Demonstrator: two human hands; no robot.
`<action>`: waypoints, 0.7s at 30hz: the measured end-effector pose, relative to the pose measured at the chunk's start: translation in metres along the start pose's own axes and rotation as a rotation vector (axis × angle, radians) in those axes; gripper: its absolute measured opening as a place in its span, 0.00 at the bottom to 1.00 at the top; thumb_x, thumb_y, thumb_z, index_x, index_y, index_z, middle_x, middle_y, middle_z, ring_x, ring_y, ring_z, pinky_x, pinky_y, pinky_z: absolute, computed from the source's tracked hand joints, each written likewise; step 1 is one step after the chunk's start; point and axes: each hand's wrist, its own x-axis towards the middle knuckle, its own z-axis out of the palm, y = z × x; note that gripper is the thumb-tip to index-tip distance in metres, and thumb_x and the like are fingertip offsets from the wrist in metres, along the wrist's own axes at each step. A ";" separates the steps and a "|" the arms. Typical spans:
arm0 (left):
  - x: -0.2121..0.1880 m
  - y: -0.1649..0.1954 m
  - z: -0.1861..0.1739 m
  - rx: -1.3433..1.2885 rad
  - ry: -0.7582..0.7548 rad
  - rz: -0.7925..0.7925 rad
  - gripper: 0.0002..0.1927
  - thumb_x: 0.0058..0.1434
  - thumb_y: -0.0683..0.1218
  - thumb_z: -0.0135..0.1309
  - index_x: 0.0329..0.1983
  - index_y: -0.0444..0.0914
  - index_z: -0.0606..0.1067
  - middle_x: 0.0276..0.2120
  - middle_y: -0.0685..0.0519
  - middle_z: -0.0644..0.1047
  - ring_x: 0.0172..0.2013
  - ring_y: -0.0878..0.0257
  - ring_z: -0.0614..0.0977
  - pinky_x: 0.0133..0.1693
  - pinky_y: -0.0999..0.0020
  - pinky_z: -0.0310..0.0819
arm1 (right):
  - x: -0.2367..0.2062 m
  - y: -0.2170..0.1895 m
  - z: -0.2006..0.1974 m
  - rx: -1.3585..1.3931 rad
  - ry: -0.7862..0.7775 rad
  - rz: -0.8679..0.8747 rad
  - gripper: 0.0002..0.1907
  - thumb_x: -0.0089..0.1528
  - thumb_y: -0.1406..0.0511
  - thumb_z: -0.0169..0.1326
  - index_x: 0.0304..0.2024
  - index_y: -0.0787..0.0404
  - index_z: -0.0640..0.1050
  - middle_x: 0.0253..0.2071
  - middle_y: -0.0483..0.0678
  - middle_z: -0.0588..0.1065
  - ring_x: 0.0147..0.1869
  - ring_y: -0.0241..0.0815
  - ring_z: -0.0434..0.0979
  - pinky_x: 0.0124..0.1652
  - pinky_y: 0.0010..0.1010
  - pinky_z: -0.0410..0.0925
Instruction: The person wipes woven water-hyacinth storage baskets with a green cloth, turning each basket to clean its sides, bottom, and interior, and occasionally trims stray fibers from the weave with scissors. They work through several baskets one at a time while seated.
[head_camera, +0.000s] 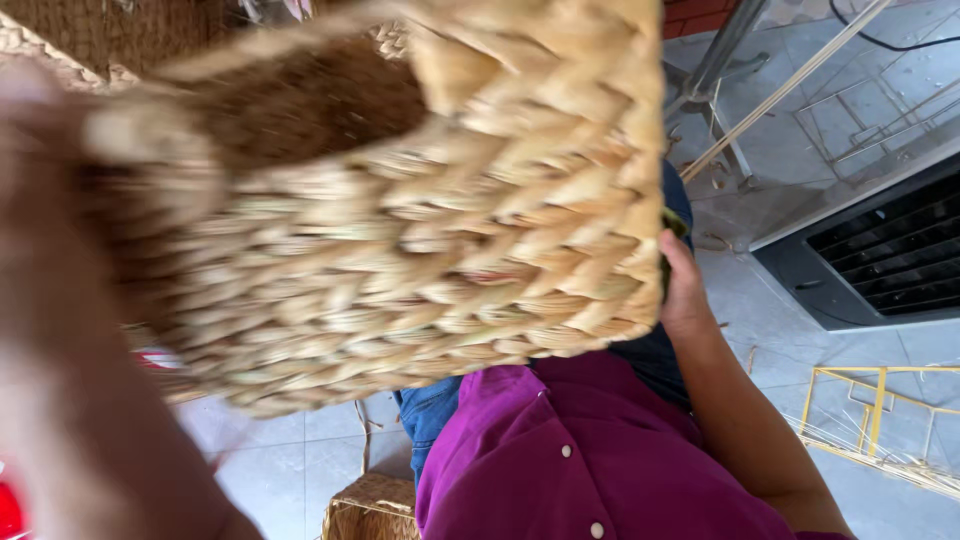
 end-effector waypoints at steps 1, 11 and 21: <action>-0.003 -0.010 0.011 0.023 -0.052 -0.016 0.14 0.70 0.46 0.63 0.29 0.38 0.74 0.25 0.58 0.75 0.26 0.68 0.68 0.32 0.70 0.61 | -0.007 -0.008 -0.001 0.033 0.048 -0.007 0.27 0.68 0.53 0.48 0.63 0.62 0.73 0.59 0.52 0.76 0.61 0.47 0.77 0.61 0.43 0.68; -0.042 -0.143 0.107 0.206 -0.223 0.027 0.16 0.68 0.48 0.64 0.30 0.33 0.77 0.27 0.55 0.75 0.30 0.70 0.72 0.34 0.70 0.69 | -0.043 -0.111 0.006 0.047 0.011 -0.536 0.35 0.75 0.47 0.44 0.76 0.62 0.67 0.68 0.49 0.69 0.70 0.48 0.70 0.70 0.41 0.63; -0.034 -0.216 0.109 -0.151 -0.453 -0.108 0.22 0.77 0.53 0.55 0.31 0.33 0.75 0.26 0.63 0.70 0.31 0.74 0.65 0.34 0.73 0.62 | -0.059 -0.048 0.169 -0.381 -0.188 -0.485 0.24 0.63 0.60 0.65 0.59 0.62 0.76 0.52 0.48 0.77 0.54 0.42 0.79 0.56 0.37 0.74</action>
